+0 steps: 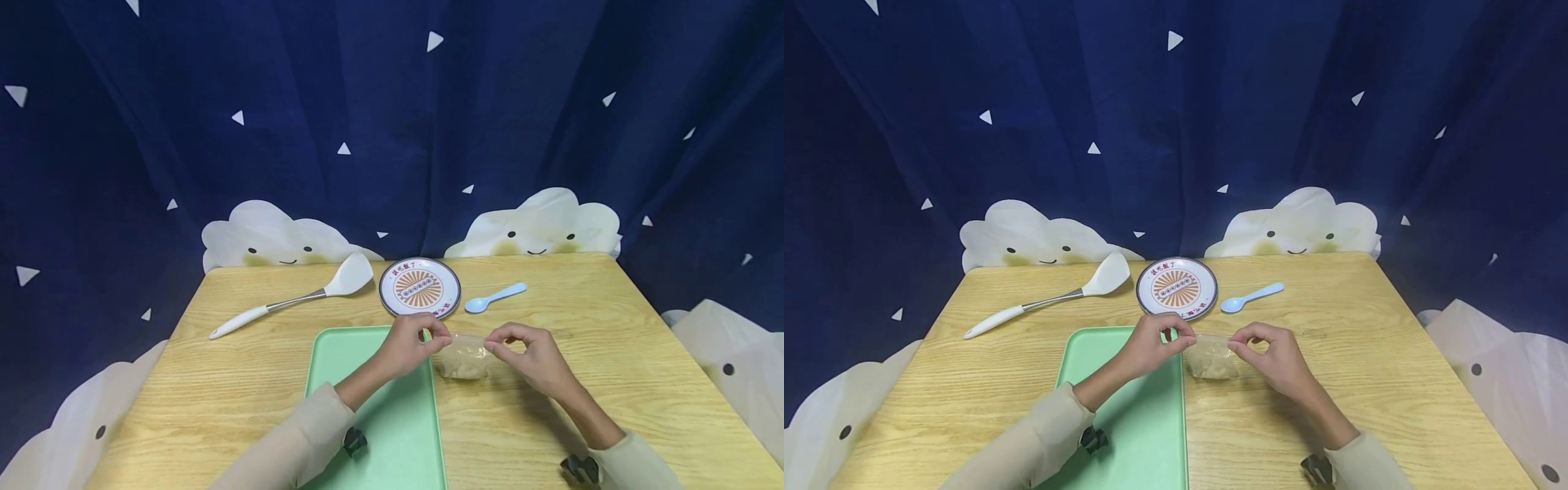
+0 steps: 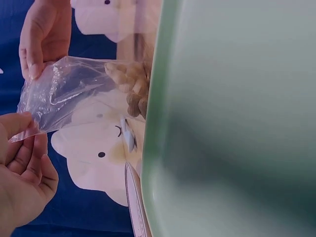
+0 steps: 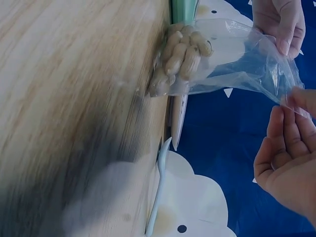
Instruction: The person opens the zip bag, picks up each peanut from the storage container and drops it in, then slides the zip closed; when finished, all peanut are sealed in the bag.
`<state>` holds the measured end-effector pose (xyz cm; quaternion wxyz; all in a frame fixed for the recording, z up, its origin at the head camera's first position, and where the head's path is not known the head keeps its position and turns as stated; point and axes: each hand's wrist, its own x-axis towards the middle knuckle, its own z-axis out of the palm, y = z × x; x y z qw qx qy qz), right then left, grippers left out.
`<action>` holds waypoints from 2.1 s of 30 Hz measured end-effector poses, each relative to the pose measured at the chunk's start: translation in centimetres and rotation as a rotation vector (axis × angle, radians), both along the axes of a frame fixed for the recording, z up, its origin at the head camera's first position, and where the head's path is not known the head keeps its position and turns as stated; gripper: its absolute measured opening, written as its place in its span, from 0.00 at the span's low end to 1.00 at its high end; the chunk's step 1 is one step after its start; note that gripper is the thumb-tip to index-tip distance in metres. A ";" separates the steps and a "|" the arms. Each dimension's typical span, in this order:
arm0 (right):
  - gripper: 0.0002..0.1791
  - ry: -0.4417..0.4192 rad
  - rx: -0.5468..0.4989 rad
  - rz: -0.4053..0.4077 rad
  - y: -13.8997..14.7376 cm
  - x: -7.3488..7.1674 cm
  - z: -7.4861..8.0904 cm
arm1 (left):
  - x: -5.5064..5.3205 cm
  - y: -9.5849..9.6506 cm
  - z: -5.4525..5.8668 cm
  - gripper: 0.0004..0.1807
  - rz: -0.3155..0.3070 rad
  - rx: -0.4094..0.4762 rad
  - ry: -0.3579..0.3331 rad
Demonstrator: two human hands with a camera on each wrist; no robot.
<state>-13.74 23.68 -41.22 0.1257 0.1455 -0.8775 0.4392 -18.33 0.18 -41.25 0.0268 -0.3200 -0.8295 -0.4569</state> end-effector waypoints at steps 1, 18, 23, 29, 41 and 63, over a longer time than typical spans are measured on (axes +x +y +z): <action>0.03 0.010 0.000 0.006 -0.1 0.0 0.1 | 0.0 0.1 0.0 0.02 0.001 0.002 0.003; 0.05 0.060 0.016 0.088 -0.3 -0.5 -0.1 | 0.3 0.8 0.2 0.03 -0.076 0.042 -0.007; 0.04 0.042 0.009 0.106 -0.3 -0.4 0.0 | 0.3 0.9 0.1 0.02 -0.068 0.059 0.003; 0.03 0.024 -0.007 0.098 -0.6 -0.4 -0.1 | 0.6 1.4 -0.1 0.03 -0.077 0.057 -0.026; 0.09 0.118 0.003 0.158 -2.4 0.8 2.8 | 0.7 2.0 -0.1 0.03 -0.089 0.048 0.067; 0.04 0.056 0.015 0.145 -1.2 -0.5 0.1 | 0.7 2.1 0.1 0.04 -0.112 0.006 0.066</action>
